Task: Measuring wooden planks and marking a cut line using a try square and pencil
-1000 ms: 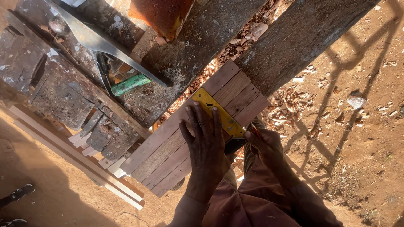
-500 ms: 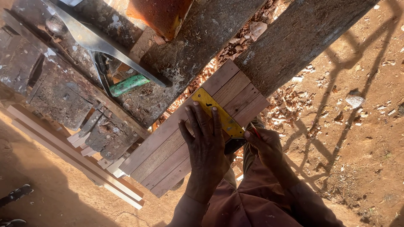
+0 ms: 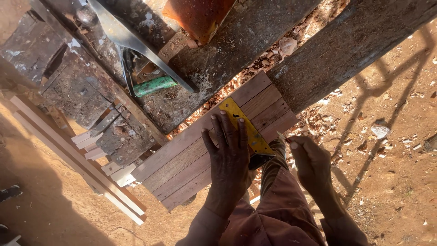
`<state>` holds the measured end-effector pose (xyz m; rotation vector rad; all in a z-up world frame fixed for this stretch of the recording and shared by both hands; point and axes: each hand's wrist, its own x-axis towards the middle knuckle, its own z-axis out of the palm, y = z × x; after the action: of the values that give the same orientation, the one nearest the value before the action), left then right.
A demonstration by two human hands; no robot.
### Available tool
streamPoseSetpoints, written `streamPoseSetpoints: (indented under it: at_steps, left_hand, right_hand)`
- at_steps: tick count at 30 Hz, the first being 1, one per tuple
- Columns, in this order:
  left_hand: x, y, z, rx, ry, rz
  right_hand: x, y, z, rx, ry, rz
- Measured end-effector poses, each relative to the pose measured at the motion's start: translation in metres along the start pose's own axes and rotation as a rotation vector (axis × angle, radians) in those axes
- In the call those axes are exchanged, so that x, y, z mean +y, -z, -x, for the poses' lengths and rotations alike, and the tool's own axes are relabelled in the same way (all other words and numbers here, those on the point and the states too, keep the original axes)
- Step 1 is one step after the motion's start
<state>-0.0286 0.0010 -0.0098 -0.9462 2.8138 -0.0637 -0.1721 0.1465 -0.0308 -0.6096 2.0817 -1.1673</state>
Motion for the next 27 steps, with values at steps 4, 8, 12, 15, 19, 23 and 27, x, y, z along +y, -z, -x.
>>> streamPoseSetpoints:
  at_steps: [4,8,12,15,19,23,27]
  left_hand:
    - [0.001,-0.001,0.0,0.057,0.023,0.008]
    - [0.002,0.0,0.001,0.057,0.044,0.042]
    - [-0.001,0.037,-0.005,0.026,0.045,0.067]
    - [-0.001,0.043,-0.006,-0.011,0.042,0.072]
    - [-0.001,0.036,-0.004,-0.023,0.043,0.096]
    - [0.0,0.028,-0.003,-0.191,0.011,0.107]
    - [0.0,0.029,-0.003,-0.209,0.007,0.094]
  right_hand:
    - [-0.052,-0.018,-0.044,-0.021,0.304,0.052]
    - [-0.057,-0.049,-0.079,-0.041,0.518,0.025]
    - [-0.055,-0.067,-0.096,-0.028,0.593,0.028]
    - [-0.055,-0.067,-0.104,-0.109,0.693,0.023]
    - [-0.068,-0.064,-0.104,-0.072,0.719,0.133]
    - [-0.08,-0.044,-0.101,-0.199,0.725,0.257]
    - [-0.097,-0.035,-0.105,-0.236,0.638,0.182]
